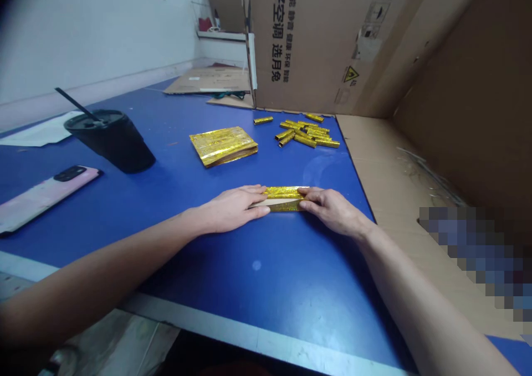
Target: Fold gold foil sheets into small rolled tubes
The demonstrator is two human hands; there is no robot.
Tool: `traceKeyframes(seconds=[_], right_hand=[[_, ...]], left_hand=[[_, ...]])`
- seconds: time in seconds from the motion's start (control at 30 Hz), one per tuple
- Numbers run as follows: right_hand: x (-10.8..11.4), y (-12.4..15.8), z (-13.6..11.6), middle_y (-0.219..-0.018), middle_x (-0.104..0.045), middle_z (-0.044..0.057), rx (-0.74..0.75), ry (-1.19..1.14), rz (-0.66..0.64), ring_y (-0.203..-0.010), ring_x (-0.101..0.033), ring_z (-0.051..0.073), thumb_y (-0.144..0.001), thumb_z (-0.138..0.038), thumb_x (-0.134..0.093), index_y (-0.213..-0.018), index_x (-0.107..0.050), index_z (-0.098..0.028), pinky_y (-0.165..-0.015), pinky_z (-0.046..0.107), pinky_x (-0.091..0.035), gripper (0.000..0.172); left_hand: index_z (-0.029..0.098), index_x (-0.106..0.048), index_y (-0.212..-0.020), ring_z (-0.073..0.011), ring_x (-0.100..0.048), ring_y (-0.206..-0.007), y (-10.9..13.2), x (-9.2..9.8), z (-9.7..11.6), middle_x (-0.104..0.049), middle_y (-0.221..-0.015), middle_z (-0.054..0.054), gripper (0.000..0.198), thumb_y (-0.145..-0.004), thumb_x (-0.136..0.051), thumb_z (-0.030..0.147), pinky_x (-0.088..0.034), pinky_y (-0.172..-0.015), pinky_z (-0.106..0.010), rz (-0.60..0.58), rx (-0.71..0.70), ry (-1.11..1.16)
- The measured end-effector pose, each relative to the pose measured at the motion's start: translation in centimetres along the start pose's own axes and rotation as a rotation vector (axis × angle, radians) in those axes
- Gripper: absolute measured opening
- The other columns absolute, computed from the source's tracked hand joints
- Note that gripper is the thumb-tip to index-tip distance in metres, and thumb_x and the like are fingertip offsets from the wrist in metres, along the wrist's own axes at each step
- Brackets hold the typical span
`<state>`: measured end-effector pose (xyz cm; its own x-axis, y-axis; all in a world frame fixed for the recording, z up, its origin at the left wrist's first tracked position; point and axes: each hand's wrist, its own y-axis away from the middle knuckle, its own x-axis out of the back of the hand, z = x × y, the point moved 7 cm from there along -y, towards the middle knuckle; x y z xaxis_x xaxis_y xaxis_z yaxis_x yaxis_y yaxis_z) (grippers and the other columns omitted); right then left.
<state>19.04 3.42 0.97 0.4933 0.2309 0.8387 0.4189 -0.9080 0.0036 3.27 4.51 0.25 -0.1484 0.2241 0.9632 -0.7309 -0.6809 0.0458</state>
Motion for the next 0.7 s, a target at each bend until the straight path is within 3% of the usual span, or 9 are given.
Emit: traceKeyframes(seconds=[0.13, 0.37, 0.7], right_hand=[[0.11, -0.13, -0.21, -0.113, -0.059, 0.005, -0.005, 0.01, 0.09, -0.103, -0.055, 0.021, -0.081, -0.036, -0.046, -0.079, -0.064, -0.021, -0.091, 0.038, -0.041, 0.024], [0.01, -0.36, -0.51, -0.101, -0.062, 0.007, 0.013, 0.095, 0.188, -0.09, -0.057, 0.019, -0.084, -0.033, -0.042, -0.067, -0.057, -0.021, -0.083, 0.035, -0.043, 0.026], [-0.44, -0.36, -0.37, -0.094, -0.06, 0.007, 0.019, 0.212, 0.3, -0.084, -0.054, 0.02, -0.077, -0.026, -0.052, -0.067, -0.046, -0.022, -0.075, 0.035, -0.044, 0.013]], left_hand=[[0.015, -0.057, -0.111, -0.0204, -0.044, -0.117, -0.29, 0.23, -0.35, -0.052, -0.123, -0.009, 0.04, -0.09, -0.028, 0.033, -0.035, -0.097, -0.035, 0.083, 0.036, -0.005], [0.018, -0.06, -0.104, -0.019, -0.05, -0.109, -0.47, 0.09, -0.5, -0.059, -0.112, -0.005, 0.029, -0.087, -0.038, 0.023, -0.041, -0.091, -0.034, 0.176, 0.031, -0.064], [0.018, -0.058, -0.101, -0.0195, -0.053, -0.097, -0.58, 0.03, -0.66, -0.061, -0.101, -0.005, 0.023, -0.083, -0.045, 0.021, -0.043, -0.083, -0.033, 0.216, 0.054, -0.094]])
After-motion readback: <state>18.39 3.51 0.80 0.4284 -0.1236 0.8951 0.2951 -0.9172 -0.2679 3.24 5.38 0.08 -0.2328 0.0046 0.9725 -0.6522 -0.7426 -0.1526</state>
